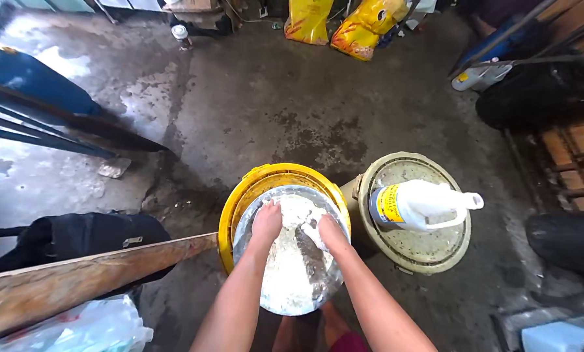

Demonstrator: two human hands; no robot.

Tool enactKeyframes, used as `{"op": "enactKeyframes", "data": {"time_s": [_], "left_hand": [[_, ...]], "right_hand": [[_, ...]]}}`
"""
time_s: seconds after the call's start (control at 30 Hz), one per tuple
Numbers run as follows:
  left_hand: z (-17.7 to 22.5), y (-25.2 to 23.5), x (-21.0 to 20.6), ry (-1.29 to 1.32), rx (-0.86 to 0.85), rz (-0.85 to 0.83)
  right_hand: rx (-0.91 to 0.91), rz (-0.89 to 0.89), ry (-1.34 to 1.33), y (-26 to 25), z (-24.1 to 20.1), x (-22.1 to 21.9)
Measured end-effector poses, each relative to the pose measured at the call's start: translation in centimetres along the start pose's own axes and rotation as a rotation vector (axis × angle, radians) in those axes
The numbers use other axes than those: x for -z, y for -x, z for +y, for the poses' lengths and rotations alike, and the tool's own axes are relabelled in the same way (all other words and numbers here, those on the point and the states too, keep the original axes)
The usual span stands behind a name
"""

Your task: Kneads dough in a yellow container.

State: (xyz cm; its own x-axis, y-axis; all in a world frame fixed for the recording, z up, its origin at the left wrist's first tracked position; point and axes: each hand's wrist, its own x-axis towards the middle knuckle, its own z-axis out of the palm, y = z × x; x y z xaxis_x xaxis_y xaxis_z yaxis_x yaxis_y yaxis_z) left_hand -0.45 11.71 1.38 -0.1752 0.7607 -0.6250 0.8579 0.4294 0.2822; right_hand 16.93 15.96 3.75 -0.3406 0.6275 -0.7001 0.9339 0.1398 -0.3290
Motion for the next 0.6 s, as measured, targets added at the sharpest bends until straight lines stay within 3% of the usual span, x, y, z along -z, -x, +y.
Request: {"op": "enactKeyframes", "data": {"time_s": [0.13,0.3,0.4,0.6], "left_hand": [[-1.5,2.5,-0.5,0.244,0.171,0.014],[-3.2,6.7,-3.5,0.484,0.231,0.15],[-3.3,6.7,-6.4,0.602,0.26,0.129],[-1.8,4.4,-11.0,1.307,0.4,0.306]], "right_hand": [[0.019,0.018,-0.067,0.2,0.2,0.2],[0.015,0.017,-0.069,-1.0,0.3,0.2],[0.046,0.001,-0.163,-3.1,0.2,0.0],[-0.046,-0.129,-0.571,-5.5,1.5,-4.7]]}}
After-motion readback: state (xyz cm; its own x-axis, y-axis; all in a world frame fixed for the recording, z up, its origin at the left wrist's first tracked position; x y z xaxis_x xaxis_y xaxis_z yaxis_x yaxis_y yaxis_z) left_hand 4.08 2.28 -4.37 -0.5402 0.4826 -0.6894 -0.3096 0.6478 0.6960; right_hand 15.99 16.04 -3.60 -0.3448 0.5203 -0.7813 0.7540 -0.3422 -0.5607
